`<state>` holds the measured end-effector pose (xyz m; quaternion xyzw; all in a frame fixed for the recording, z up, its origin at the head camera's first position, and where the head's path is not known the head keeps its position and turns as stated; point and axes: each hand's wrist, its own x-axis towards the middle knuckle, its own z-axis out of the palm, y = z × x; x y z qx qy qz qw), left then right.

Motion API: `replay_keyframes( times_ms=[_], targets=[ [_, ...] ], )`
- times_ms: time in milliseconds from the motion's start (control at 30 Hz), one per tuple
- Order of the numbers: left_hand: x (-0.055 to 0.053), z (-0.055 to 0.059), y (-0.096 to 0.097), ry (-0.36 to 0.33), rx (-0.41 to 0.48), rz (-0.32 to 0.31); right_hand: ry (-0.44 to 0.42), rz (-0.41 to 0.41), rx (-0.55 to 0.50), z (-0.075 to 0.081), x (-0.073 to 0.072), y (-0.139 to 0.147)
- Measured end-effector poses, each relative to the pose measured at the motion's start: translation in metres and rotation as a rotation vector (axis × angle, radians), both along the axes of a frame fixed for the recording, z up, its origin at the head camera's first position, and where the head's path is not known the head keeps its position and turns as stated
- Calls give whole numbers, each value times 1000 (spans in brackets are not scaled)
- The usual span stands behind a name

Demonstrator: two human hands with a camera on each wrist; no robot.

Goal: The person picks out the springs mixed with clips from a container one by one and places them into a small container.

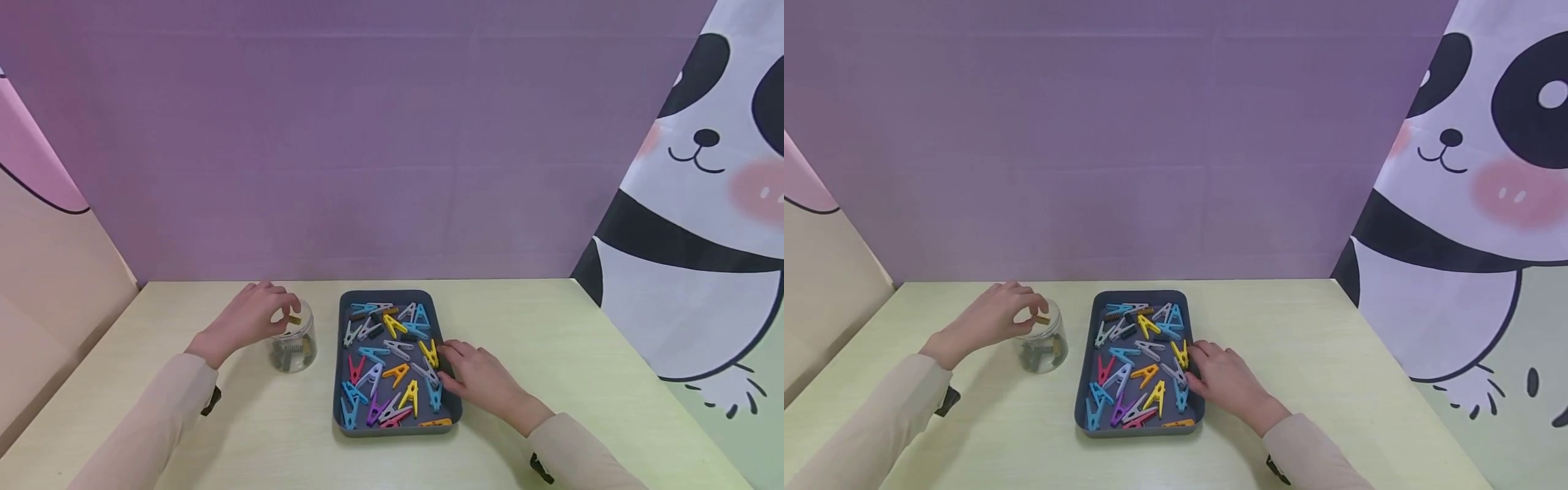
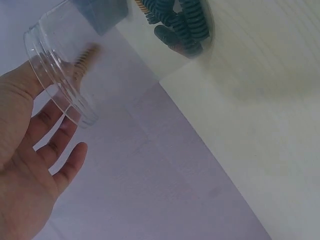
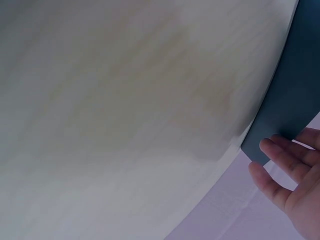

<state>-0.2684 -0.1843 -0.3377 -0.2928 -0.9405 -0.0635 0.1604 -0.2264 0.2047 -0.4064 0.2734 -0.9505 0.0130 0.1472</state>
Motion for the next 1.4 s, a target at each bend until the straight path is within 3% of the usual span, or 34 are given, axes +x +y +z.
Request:
replay_keyframes(
  times_ms=[400, 967, 1167, 1400],
  targets=[
    [0, 5, 1, -54, -17, 22, -13, -6, -2, 3, 3, 0],
    [-1, 11, 7, 20, -20, -3, -31, -22, 1, 5, 4, -1],
    [3, 17, 20, 28, -25, 1, -26, -15, 0, 5, 4, 0],
    [4, 15, 36, 61, -20, -31, -25, -8, -8, 5, 4, 0]
  ],
)
